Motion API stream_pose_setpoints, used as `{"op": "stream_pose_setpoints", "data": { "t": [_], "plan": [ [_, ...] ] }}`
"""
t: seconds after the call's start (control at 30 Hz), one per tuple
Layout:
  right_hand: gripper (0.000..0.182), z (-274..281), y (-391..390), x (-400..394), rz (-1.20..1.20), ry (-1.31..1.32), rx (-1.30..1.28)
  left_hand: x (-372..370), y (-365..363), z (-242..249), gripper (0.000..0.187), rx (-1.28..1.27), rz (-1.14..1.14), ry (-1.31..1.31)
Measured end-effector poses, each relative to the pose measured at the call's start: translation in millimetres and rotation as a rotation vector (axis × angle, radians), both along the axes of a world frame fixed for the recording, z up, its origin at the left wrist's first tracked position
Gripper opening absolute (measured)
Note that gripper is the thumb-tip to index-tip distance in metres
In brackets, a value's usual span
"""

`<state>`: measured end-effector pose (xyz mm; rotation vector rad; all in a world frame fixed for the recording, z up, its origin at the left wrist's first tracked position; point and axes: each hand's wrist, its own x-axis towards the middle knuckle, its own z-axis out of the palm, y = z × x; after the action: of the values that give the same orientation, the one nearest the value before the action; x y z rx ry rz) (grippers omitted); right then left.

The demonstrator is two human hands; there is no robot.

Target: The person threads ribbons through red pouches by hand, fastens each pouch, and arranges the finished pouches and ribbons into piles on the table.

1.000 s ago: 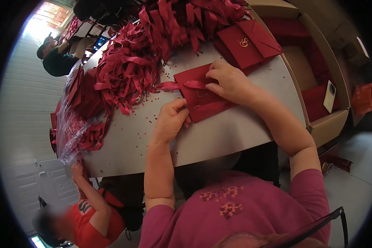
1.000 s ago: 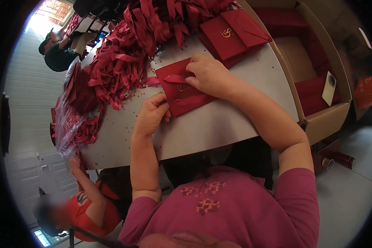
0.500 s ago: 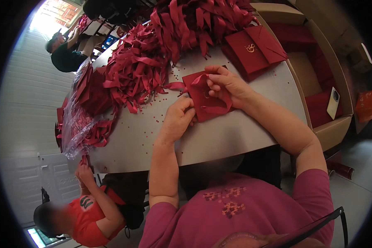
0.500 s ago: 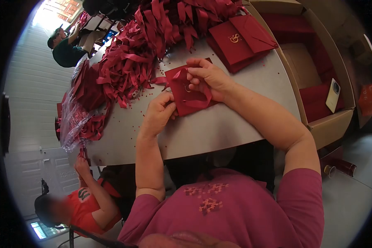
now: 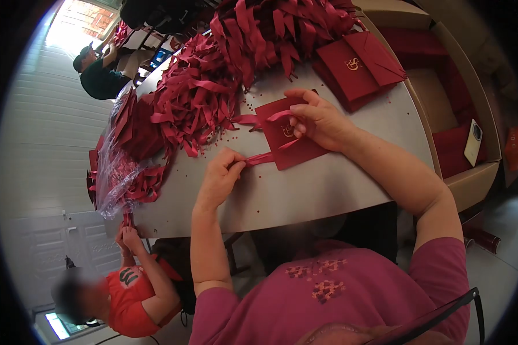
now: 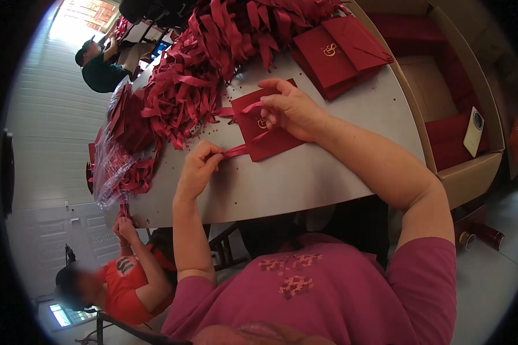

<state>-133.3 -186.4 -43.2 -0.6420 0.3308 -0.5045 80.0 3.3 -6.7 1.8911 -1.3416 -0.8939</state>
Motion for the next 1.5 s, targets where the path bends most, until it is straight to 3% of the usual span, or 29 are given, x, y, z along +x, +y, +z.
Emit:
{"op": "stream_pose_setpoints", "data": {
  "t": [0.07,0.2,0.27,0.5,0.57,0.97,1.5],
  "plan": [
    [0.04,0.6,-0.3,-1.3,0.001,0.01,0.006,8.8,-6.9,-9.2,0.005,-0.263,-0.114,-0.229],
    [0.036,6.0,2.7,-1.2,0.006,0.025,0.015,1.6,-36.4,-1.2,0.006,-0.286,-0.064,-0.237],
    [0.035,7.1,2.2,-0.4,-0.011,0.03,0.025,4.3,-51.5,-8.1,0.007,-0.412,-0.226,-0.466],
    [0.032,3.2,0.8,-2.8,0.005,0.008,0.049,-0.7,-59.2,-7.0,0.007,-0.372,-0.267,-0.447],
    [0.032,3.6,0.7,-2.7,0.017,0.001,0.044,3.0,-55.4,-3.9,0.007,-0.322,-0.192,-0.227],
    [0.034,2.6,2.1,-1.9,0.044,0.051,0.005,15.9,-38.6,-0.9,0.007,-0.222,-0.243,-0.21],
    [0.034,3.1,17.5,4.9,-0.04,0.253,-0.391,52.0,6.4,3.0,0.007,-0.134,-0.213,-0.155]
  ]
}}
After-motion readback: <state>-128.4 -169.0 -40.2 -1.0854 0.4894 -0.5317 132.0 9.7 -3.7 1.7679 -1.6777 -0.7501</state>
